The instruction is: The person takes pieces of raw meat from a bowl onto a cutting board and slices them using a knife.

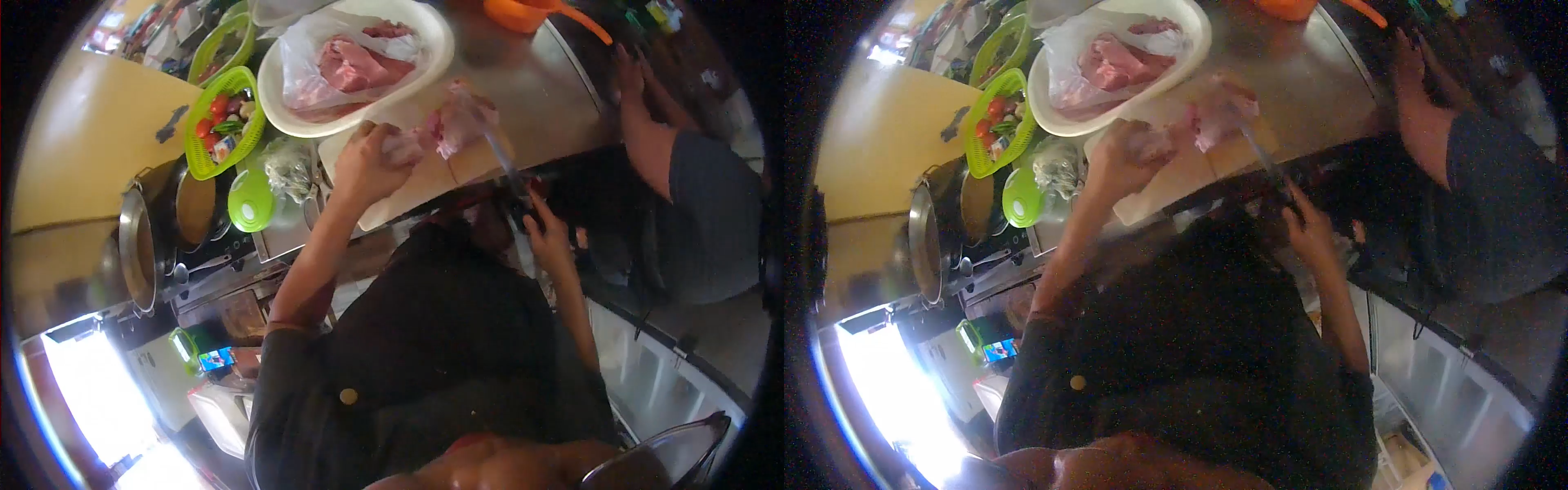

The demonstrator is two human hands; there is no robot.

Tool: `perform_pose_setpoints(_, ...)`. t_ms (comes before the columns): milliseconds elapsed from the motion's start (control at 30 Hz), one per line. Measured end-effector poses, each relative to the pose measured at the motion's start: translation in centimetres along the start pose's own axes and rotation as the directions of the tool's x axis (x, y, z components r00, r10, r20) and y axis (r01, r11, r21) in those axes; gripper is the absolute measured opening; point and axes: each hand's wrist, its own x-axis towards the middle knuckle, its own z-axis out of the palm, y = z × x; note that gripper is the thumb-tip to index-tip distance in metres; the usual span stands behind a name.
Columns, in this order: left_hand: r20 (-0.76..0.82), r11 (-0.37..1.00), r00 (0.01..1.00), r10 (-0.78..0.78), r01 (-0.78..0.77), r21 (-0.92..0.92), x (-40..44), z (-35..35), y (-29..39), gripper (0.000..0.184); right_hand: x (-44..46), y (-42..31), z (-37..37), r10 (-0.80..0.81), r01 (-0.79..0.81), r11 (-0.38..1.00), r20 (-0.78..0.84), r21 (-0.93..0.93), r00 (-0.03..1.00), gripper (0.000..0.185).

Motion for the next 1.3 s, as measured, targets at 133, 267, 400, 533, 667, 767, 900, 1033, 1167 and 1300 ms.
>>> perform_pose_setpoints(133,-0.249,0.99,0.961,0.116,-0.092,0.106,1.8,-2.0,0.8,0.051,-0.5,1.8,-0.4,-0.105,0.103,0.994,-0.078,-0.022,0.991,0.048)
perform_pose_setpoints(267,-0.429,0.945,0.867,0.253,-0.126,0.302,8.1,-5.7,-4.0,0.054,-0.8,3.6,-0.1,-0.145,0.142,0.989,-0.125,-0.026,0.982,0.046)
perform_pose_setpoints(400,-0.273,0.85,0.881,0.385,-0.224,0.476,13.7,-6.5,-12.6,0.057,-0.3,5.0,0.0,-0.071,0.077,0.994,-0.076,0.077,0.995,0.046)
perform_pose_setpoints(533,-0.301,0.655,0.849,0.434,-0.067,0.753,12.7,-4.6,-10.1,0.051,-0.2,5.9,0.3,-0.057,0.063,0.997,-0.094,0.052,0.994,0.045)
perform_pose_setpoints(667,-0.116,0.937,0.933,0.341,-0.328,0.119,7.7,6.2,0.0,0.062,0.1,5.4,-0.2,0.014,-0.006,0.996,-0.094,0.09,0.996,0.045)
perform_pose_setpoints(767,0.0,0.991,0.993,0.121,-0.121,0.06,7.2,10.4,0.9,0.072,0.1,4.5,-0.6,-0.043,0.051,0.997,-0.131,0.057,0.99,0.046)
perform_pose_setpoints(900,0.172,0.994,0.981,-0.087,0.097,-0.051,8.4,11.1,-0.7,0.074,0.2,5.4,-0.4,0.008,0.001,0.996,-0.1,0.095,0.995,0.047)
perform_pose_setpoints(1033,0.236,0.995,0.97,-0.056,0.073,-0.067,8.9,14.6,-2.0,0.063,0.0,5.6,0.2,0.022,-0.008,0.991,-0.099,0.135,0.995,0.047)
perform_pose_setpoints(1167,-0.004,0.995,0.999,0.053,-0.053,-0.082,5.3,9.8,0.6,0.05,0.0,3.4,-0.1,-0.097,0.107,0.992,-0.138,0.065,0.986,0.047)
perform_pose_setpoints(1300,-0.097,0.857,0.921,0.377,-0.307,0.414,1.8,6.5,-1.6,0.045,0.4,2.7,1.5,-0.245,0.24,0.969,-0.104,-0.06,0.964,0.049)
